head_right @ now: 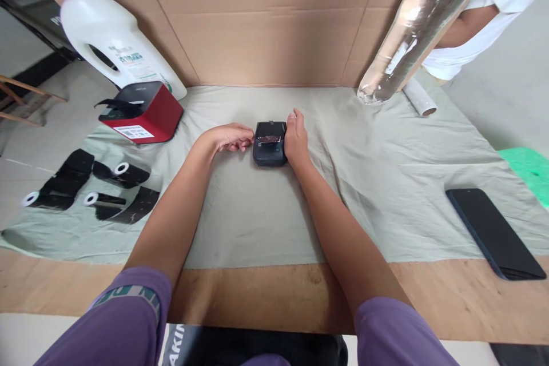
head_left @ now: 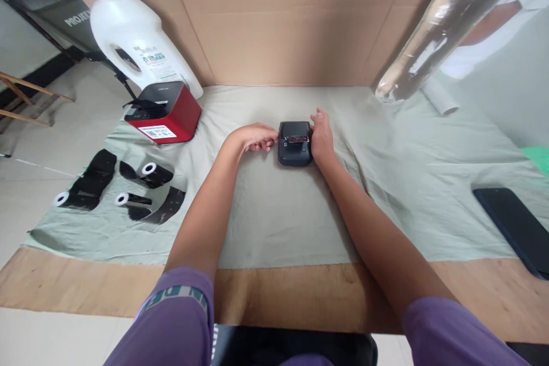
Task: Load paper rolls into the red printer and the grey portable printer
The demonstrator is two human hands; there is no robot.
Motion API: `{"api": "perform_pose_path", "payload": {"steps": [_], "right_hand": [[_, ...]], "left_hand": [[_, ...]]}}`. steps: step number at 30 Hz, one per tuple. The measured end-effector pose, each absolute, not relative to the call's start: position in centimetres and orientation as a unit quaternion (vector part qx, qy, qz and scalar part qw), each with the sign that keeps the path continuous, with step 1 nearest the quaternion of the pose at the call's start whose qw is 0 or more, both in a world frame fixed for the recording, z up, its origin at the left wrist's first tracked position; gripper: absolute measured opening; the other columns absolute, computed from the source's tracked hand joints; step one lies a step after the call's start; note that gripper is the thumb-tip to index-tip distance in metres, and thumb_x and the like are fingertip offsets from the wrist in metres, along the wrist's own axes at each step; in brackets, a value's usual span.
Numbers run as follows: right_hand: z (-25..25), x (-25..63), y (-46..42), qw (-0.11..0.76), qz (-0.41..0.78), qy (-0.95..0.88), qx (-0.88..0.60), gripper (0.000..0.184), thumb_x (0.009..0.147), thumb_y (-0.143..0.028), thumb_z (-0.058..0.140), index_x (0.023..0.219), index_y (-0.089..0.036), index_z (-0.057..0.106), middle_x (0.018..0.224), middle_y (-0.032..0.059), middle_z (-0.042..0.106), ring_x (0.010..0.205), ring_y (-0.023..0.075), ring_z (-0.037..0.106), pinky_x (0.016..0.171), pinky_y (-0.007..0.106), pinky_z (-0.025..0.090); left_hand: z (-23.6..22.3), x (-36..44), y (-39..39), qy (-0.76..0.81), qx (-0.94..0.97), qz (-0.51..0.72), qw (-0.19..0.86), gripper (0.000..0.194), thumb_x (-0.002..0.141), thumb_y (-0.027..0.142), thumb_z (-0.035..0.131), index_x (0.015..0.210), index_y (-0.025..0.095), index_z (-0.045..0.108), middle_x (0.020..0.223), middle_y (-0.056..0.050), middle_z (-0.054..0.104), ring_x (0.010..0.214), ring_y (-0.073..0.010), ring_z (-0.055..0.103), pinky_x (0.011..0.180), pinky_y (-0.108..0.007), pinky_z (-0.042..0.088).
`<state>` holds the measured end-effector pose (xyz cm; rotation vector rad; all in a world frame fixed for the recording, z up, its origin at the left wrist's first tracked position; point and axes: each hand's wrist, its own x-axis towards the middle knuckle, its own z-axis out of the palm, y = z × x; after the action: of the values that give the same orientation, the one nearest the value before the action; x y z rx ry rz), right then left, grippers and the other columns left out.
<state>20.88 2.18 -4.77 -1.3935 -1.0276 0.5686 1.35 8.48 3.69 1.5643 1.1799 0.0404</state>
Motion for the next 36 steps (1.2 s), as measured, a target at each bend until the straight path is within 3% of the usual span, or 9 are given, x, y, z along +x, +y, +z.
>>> {"api": "perform_pose_path", "payload": {"steps": [11, 20, 27, 36], "right_hand": [[-5.02, 21.0, 2.33, 0.614, 0.255, -0.44, -0.604, 0.082, 0.088, -0.088, 0.027, 0.144, -0.031, 0.046, 0.131, 0.0095, 0.061, 0.123, 0.0281, 0.059, 0.109, 0.05, 0.043], [-4.77, 20.78, 2.15, 0.616, 0.252, -0.437, -0.605, 0.082, 0.087, -0.088, 0.029, 0.142, -0.029, 0.047, 0.129, 0.0097, 0.062, 0.119, 0.0272, 0.06, 0.108, 0.049, 0.043], [-4.45, 20.66, 2.06, 0.611, 0.235, -0.437, -0.617, 0.085, 0.086, -0.09, 0.026, 0.135, -0.025, 0.051, 0.131, 0.0118, 0.061, 0.123, 0.0276, 0.058, 0.11, 0.048, 0.042], [-4.53, 20.67, 2.06, 0.629, 0.237, -0.429, -0.604, 0.079, 0.086, -0.088, 0.031, 0.129, -0.026, 0.055, 0.124, 0.009, 0.063, 0.116, 0.0263, 0.062, 0.105, 0.047, 0.048]], "left_hand": [[3.52, 1.47, 8.57, 0.501, 0.648, 0.023, 0.573, 0.006, 0.072, 0.015, 0.062, 0.068, 0.017, 0.058, 0.051, 0.004, 0.045, 0.048, -0.0082, 0.055, 0.037, -0.016, 0.019], [3.47, 1.29, 8.67, 0.494, 0.64, 0.023, 0.588, 0.01, 0.073, 0.018, 0.067, 0.069, 0.017, 0.058, 0.05, 0.004, 0.044, 0.048, -0.0077, 0.055, 0.036, -0.014, 0.021], [3.51, 1.35, 8.64, 0.493, 0.656, 0.022, 0.571, 0.02, 0.073, 0.027, 0.073, 0.07, 0.018, 0.055, 0.047, 0.004, 0.045, 0.045, -0.0092, 0.055, 0.036, -0.015, 0.024], [3.31, 1.26, 8.49, 0.472, 0.666, 0.041, 0.576, 0.013, 0.074, 0.018, 0.066, 0.066, 0.017, 0.056, 0.052, 0.002, 0.053, 0.047, -0.0063, 0.053, 0.039, -0.016, 0.022]]}}
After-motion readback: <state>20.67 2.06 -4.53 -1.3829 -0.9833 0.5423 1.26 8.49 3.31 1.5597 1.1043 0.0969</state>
